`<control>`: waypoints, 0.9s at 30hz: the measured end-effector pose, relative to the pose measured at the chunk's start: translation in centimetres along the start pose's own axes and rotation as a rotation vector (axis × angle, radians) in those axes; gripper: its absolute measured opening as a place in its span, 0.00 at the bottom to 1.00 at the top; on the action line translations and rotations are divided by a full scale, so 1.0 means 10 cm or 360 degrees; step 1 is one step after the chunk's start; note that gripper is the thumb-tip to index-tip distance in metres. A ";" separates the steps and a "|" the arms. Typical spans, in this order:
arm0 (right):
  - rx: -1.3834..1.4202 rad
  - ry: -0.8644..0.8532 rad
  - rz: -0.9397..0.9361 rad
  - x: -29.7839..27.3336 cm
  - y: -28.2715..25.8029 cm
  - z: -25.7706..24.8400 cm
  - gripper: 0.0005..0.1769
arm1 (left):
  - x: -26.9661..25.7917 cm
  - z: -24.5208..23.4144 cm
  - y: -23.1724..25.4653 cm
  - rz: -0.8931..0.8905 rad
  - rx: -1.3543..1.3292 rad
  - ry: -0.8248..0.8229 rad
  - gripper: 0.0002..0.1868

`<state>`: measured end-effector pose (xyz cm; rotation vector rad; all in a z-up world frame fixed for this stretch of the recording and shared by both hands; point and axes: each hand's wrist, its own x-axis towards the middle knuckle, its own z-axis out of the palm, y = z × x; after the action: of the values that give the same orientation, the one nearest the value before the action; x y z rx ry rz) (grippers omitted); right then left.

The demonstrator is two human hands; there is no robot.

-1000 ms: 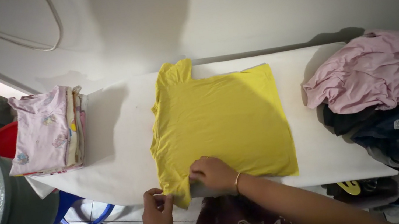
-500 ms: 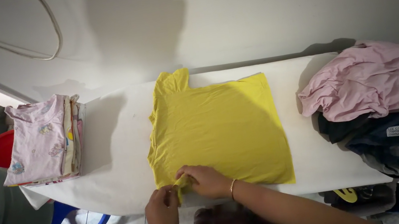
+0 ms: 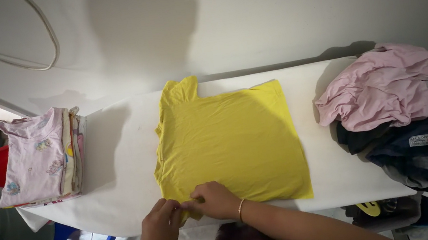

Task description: The person folds a white t-shirt with an orange collar and the word 'English' on it, then folds a pink patterned shirt, and finally folds a yellow t-shirt. Each item is smoothed and folded into a neat stack on a white table.

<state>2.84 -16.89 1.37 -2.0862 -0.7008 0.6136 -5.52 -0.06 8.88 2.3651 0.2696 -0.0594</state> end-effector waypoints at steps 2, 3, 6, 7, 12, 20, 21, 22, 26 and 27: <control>-0.0001 -0.0014 -0.0001 -0.01 -0.02 -0.03 0.27 | 0.02 -0.02 0.03 0.0057 0.0103 -0.0068 0.05; 0.0087 -0.0013 -0.0058 -0.02 -0.03 -0.04 0.21 | 0.02 -0.03 0.03 0.0079 0.0156 -0.0100 0.05; 0.0170 0.0027 -0.0169 -0.09 -0.04 -0.02 0.10 | 0.02 -0.06 0.00 -0.0020 0.0256 -0.0180 0.06; 0.0079 0.0062 -0.0175 -0.11 -0.05 -0.01 0.10 | 0.03 -0.08 -0.02 0.0066 0.0360 -0.0234 0.05; -0.0082 0.0146 -0.0289 -0.20 -0.08 0.09 0.18 | 0.01 -0.27 -0.11 0.0317 0.0488 -0.0529 0.09; -0.0584 0.0419 -0.1297 -0.35 -0.06 0.02 0.15 | 0.03 -0.30 -0.18 0.0015 0.0334 -0.0525 0.10; -0.0620 0.0427 -0.1277 -0.35 -0.06 0.01 0.15 | 0.04 -0.30 -0.18 0.0016 0.0330 -0.0527 0.10; -0.0656 0.0435 -0.1257 -0.34 -0.08 0.00 0.16 | 0.05 -0.31 -0.19 -0.0005 0.0331 -0.0544 0.10; -0.0814 0.0421 -0.1262 -0.34 -0.11 -0.04 0.13 | 0.07 -0.29 -0.19 -0.0038 0.0328 -0.0614 0.11; -0.0820 0.0389 -0.1254 -0.33 -0.12 -0.05 0.13 | 0.08 -0.29 -0.19 -0.0032 0.0330 -0.0629 0.11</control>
<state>0.49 -18.75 3.20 -2.0311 -1.5305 -0.2886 -5.28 3.41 9.55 2.4898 0.0975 -0.5820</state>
